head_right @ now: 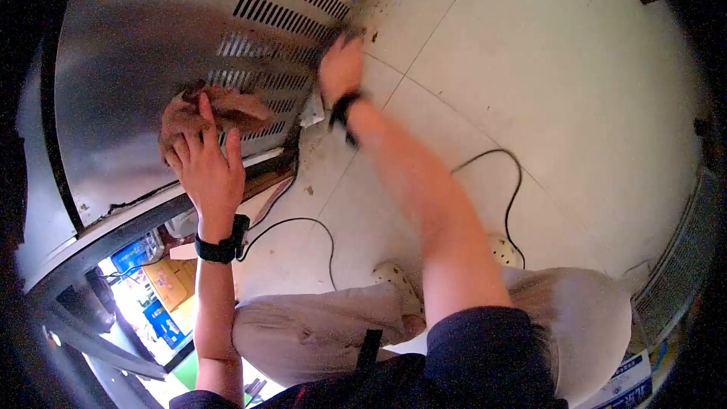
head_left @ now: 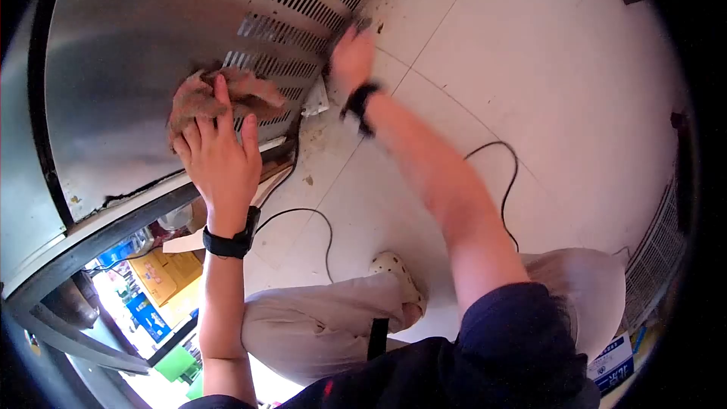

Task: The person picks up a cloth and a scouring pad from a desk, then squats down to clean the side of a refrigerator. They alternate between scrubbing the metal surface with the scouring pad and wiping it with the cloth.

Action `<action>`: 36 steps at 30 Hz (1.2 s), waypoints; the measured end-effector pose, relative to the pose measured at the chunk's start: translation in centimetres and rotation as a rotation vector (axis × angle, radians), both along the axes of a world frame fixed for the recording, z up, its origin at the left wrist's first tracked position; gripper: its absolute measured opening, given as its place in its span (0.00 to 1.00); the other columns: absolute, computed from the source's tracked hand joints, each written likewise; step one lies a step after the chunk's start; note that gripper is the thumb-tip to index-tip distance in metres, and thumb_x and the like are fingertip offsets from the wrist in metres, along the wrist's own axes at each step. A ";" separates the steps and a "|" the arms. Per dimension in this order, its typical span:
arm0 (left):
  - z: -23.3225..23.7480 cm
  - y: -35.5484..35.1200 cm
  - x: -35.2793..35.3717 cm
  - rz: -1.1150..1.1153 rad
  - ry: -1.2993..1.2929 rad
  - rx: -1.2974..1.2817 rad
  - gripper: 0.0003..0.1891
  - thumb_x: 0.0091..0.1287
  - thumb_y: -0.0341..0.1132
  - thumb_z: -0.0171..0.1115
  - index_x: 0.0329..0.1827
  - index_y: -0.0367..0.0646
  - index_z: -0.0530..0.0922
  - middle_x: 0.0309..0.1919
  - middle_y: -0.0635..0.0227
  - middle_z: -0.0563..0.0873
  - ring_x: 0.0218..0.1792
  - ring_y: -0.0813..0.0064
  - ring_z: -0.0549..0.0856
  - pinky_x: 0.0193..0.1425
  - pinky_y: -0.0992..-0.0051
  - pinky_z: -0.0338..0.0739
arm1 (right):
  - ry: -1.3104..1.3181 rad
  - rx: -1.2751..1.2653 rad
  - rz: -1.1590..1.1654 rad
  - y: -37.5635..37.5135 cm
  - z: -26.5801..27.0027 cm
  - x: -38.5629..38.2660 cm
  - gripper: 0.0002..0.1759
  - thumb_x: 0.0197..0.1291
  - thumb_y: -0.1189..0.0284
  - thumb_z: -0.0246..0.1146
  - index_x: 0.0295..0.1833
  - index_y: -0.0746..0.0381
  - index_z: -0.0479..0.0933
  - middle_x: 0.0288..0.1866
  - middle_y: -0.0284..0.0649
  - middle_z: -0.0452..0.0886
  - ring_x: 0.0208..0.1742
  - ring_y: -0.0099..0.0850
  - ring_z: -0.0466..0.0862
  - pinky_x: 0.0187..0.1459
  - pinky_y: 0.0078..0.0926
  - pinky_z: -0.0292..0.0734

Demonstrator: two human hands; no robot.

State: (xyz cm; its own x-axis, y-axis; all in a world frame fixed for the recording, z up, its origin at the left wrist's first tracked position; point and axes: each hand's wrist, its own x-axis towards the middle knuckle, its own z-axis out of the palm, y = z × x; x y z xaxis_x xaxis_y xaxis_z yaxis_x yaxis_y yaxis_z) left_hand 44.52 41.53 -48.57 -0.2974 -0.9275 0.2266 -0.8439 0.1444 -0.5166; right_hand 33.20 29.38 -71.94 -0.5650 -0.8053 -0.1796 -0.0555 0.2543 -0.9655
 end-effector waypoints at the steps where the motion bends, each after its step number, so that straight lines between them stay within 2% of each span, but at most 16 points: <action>1: -0.1 -0.1 -0.2 0.058 -0.002 0.029 0.34 0.74 0.52 0.54 0.81 0.54 0.62 0.64 0.54 0.77 0.61 0.49 0.74 0.69 0.48 0.60 | -0.028 0.093 0.204 3.4 0.7 1.9 0.28 0.77 0.63 0.48 0.68 0.76 0.63 0.64 0.69 0.73 0.63 0.61 0.75 0.64 0.51 0.71; 3: -0.2 0.0 -0.5 0.117 -0.012 0.065 0.33 0.74 0.51 0.54 0.81 0.55 0.62 0.64 0.54 0.77 0.62 0.49 0.74 0.69 0.48 0.60 | -0.058 -0.036 0.213 5.5 1.8 3.1 0.27 0.77 0.63 0.48 0.69 0.76 0.62 0.67 0.69 0.69 0.66 0.60 0.73 0.66 0.53 0.68; 5: -0.1 0.1 -0.7 0.197 -0.037 0.109 0.33 0.74 0.52 0.54 0.81 0.55 0.62 0.65 0.54 0.76 0.62 0.49 0.74 0.68 0.47 0.60 | 0.035 -0.024 0.065 2.6 1.4 2.0 0.24 0.77 0.64 0.49 0.65 0.74 0.66 0.59 0.68 0.76 0.60 0.60 0.78 0.61 0.53 0.73; 7: -0.3 0.5 0.5 0.086 -0.013 0.078 0.33 0.74 0.53 0.54 0.81 0.56 0.62 0.65 0.53 0.76 0.60 0.49 0.74 0.67 0.47 0.61 | 0.099 0.099 0.164 -3.1 3.2 -5.5 0.21 0.77 0.63 0.50 0.58 0.73 0.70 0.49 0.65 0.81 0.51 0.61 0.82 0.54 0.54 0.77; 9: -0.8 -0.2 1.1 -0.013 0.038 -0.003 0.34 0.74 0.53 0.53 0.81 0.56 0.62 0.65 0.53 0.77 0.59 0.48 0.75 0.66 0.47 0.61 | -0.007 -0.094 0.035 -7.2 2.3 -9.0 0.20 0.77 0.63 0.49 0.53 0.73 0.71 0.41 0.63 0.82 0.44 0.62 0.83 0.47 0.54 0.79; 15: -1.6 -1.0 -0.8 0.162 -0.047 0.014 0.34 0.73 0.53 0.54 0.81 0.58 0.62 0.64 0.52 0.78 0.58 0.47 0.76 0.65 0.45 0.61 | 0.366 -0.089 0.242 7.5 1.3 5.3 0.28 0.75 0.61 0.52 0.67 0.75 0.65 0.61 0.67 0.74 0.60 0.59 0.77 0.59 0.55 0.73; 18: -1.3 -1.0 -0.7 0.159 -0.081 0.018 0.33 0.73 0.53 0.55 0.81 0.59 0.63 0.62 0.54 0.79 0.57 0.48 0.76 0.64 0.47 0.62 | 0.068 0.044 0.140 3.3 3.5 1.7 0.26 0.76 0.61 0.51 0.64 0.74 0.66 0.64 0.65 0.73 0.63 0.61 0.75 0.60 0.55 0.73; 21: -1.0 -0.8 0.9 0.035 0.049 0.016 0.34 0.75 0.55 0.50 0.83 0.60 0.59 0.63 0.50 0.78 0.59 0.45 0.74 0.69 0.41 0.57 | -0.025 0.011 0.110 -6.1 3.1 -7.9 0.20 0.76 0.64 0.51 0.55 0.74 0.70 0.52 0.65 0.79 0.53 0.62 0.80 0.55 0.56 0.76; 24: -1.2 -0.4 0.9 0.026 0.101 0.036 0.34 0.75 0.56 0.51 0.82 0.60 0.60 0.63 0.50 0.78 0.59 0.45 0.74 0.69 0.41 0.57 | 0.047 -0.195 0.041 -5.7 1.3 -6.2 0.19 0.76 0.64 0.50 0.54 0.74 0.71 0.49 0.66 0.80 0.50 0.62 0.81 0.53 0.56 0.76; 25: -1.3 -0.5 0.6 0.047 0.080 0.032 0.33 0.75 0.55 0.50 0.82 0.60 0.60 0.63 0.51 0.78 0.60 0.46 0.74 0.69 0.43 0.57 | 0.055 0.079 0.141 -2.9 1.4 -3.5 0.20 0.76 0.65 0.50 0.58 0.73 0.70 0.55 0.66 0.79 0.57 0.61 0.79 0.57 0.54 0.76; 28: -1.5 -0.9 -0.1 0.048 0.036 -0.003 0.33 0.75 0.55 0.50 0.82 0.60 0.61 0.63 0.52 0.78 0.60 0.47 0.74 0.69 0.45 0.58 | 0.074 -0.158 0.250 8.7 3.6 5.2 0.25 0.76 0.65 0.49 0.67 0.75 0.65 0.60 0.66 0.75 0.63 0.60 0.75 0.62 0.51 0.74; 32: -0.9 0.1 1.2 -0.038 0.045 0.012 0.33 0.75 0.55 0.51 0.81 0.58 0.62 0.60 0.55 0.81 0.59 0.48 0.75 0.69 0.47 0.60 | -0.013 0.126 0.133 3.4 4.8 2.5 0.23 0.77 0.63 0.48 0.64 0.72 0.68 0.60 0.65 0.75 0.60 0.61 0.77 0.60 0.53 0.74; 33: -0.8 0.6 1.8 -0.034 0.048 0.006 0.33 0.75 0.55 0.51 0.81 0.58 0.62 0.60 0.55 0.81 0.59 0.48 0.75 0.69 0.47 0.60 | 0.102 0.023 -0.045 -0.3 2.9 0.7 0.22 0.77 0.62 0.48 0.61 0.72 0.69 0.54 0.66 0.78 0.55 0.63 0.79 0.57 0.55 0.76; 34: -1.0 1.2 2.4 -0.008 -0.020 0.019 0.33 0.73 0.53 0.54 0.80 0.57 0.64 0.59 0.59 0.81 0.57 0.52 0.76 0.67 0.51 0.62 | 0.038 0.073 0.073 -4.2 1.2 -3.1 0.21 0.77 0.63 0.48 0.56 0.72 0.72 0.50 0.66 0.80 0.50 0.64 0.81 0.52 0.55 0.77; 35: -1.2 1.9 2.8 0.023 -0.092 0.041 0.33 0.71 0.50 0.57 0.79 0.56 0.66 0.57 0.62 0.81 0.55 0.55 0.77 0.64 0.54 0.65 | -0.109 0.039 0.069 -3.8 7.7 -8.0 0.20 0.77 0.63 0.48 0.49 0.72 0.74 0.45 0.66 0.82 0.47 0.63 0.82 0.48 0.55 0.78; 36: -1.0 2.3 2.8 0.036 -0.092 0.047 0.33 0.71 0.50 0.57 0.79 0.56 0.66 0.57 0.62 0.81 0.55 0.55 0.77 0.64 0.54 0.65 | -0.109 0.045 0.082 -4.5 5.2 -7.1 0.20 0.77 0.63 0.48 0.49 0.72 0.74 0.45 0.66 0.82 0.47 0.63 0.82 0.48 0.55 0.78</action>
State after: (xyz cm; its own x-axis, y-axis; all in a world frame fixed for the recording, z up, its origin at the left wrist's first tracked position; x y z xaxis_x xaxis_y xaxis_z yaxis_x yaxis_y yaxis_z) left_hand 47.28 43.82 -49.53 -0.2815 -0.9468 0.1558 -0.7983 0.1410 -0.5855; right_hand 26.12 24.90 -66.69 -0.4732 -0.8374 -0.2735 0.0265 0.2968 -0.9546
